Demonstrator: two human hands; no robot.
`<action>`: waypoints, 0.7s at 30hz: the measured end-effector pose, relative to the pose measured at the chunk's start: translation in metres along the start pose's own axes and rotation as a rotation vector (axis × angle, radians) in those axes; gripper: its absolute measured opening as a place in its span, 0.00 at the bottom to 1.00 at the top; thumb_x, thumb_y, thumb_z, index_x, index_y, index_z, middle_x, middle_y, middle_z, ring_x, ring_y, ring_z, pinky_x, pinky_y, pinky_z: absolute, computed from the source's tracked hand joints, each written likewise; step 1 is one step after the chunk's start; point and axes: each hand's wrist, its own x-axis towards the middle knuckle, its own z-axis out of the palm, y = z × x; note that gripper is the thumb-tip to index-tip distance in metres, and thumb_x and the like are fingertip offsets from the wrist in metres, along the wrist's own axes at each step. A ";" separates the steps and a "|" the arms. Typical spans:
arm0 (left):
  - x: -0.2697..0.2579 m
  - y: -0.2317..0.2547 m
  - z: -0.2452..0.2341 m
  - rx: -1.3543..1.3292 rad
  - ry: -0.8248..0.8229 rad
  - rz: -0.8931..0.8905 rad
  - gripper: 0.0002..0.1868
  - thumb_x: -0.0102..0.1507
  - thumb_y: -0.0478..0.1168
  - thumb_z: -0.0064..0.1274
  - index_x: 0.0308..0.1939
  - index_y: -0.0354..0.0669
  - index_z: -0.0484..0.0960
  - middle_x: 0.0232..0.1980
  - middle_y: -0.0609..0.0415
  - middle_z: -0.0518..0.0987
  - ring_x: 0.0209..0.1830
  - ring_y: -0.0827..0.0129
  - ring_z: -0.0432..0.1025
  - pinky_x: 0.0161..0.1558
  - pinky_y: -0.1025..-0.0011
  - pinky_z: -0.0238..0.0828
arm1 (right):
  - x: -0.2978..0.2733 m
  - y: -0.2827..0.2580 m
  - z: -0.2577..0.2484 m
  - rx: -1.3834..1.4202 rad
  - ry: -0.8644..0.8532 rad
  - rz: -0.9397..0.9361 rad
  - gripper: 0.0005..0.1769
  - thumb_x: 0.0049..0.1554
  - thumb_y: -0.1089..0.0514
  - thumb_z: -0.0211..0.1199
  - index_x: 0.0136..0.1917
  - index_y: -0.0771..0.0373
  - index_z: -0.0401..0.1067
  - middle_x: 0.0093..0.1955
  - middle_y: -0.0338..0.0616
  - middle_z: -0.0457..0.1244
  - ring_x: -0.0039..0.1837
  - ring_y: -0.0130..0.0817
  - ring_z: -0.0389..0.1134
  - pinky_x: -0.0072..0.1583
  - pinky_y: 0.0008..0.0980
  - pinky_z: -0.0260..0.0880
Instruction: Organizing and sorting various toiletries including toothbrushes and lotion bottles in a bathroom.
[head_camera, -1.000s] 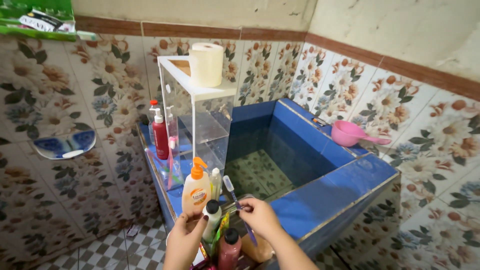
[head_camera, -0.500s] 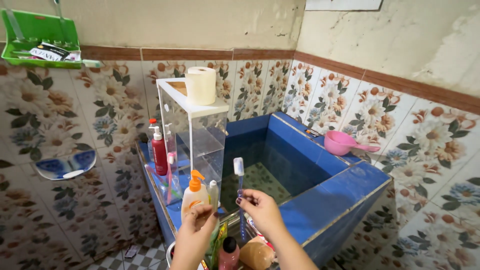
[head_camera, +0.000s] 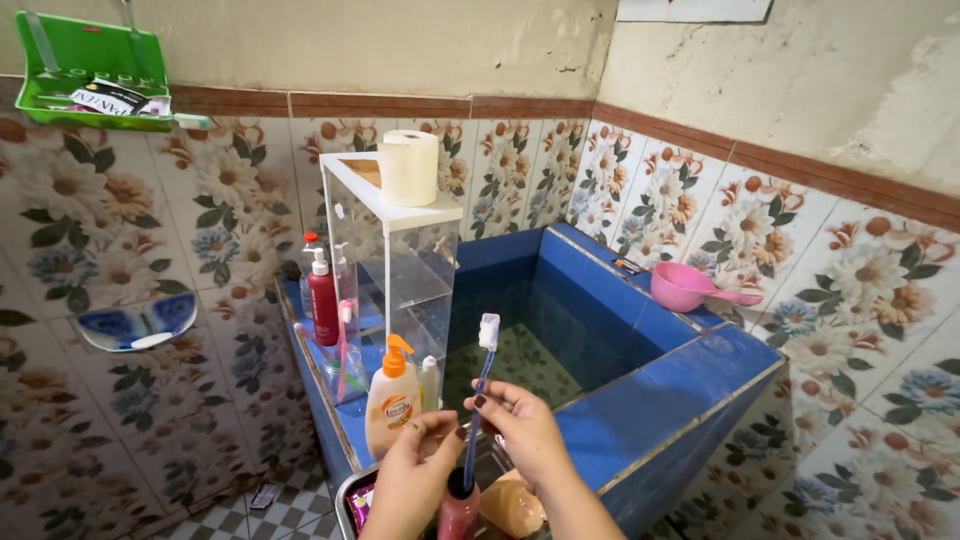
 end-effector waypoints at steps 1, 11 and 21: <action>0.000 -0.001 0.001 -0.001 0.000 -0.001 0.19 0.60 0.39 0.61 0.53 0.35 0.81 0.45 0.53 0.86 0.44 0.75 0.79 0.46 0.76 0.76 | -0.002 -0.001 0.001 -0.001 0.001 0.001 0.18 0.59 0.63 0.61 0.62 0.70 0.73 0.49 0.47 0.72 0.46 0.29 0.71 0.52 0.30 0.74; 0.001 -0.005 0.004 0.138 -0.102 -0.118 0.20 0.63 0.37 0.56 0.59 0.35 0.80 0.41 0.51 0.86 0.37 0.74 0.80 0.41 0.76 0.76 | -0.013 -0.014 0.014 0.013 -0.005 0.060 0.19 0.60 0.62 0.60 0.64 0.68 0.72 0.51 0.47 0.72 0.45 0.29 0.72 0.49 0.28 0.71; 0.011 -0.028 -0.004 0.197 -0.039 -0.073 0.17 0.62 0.38 0.59 0.53 0.34 0.83 0.36 0.50 0.86 0.34 0.72 0.80 0.40 0.75 0.77 | 0.002 0.011 0.006 -0.095 -0.078 -0.042 0.20 0.61 0.61 0.59 0.65 0.68 0.73 0.50 0.46 0.73 0.47 0.27 0.72 0.52 0.25 0.72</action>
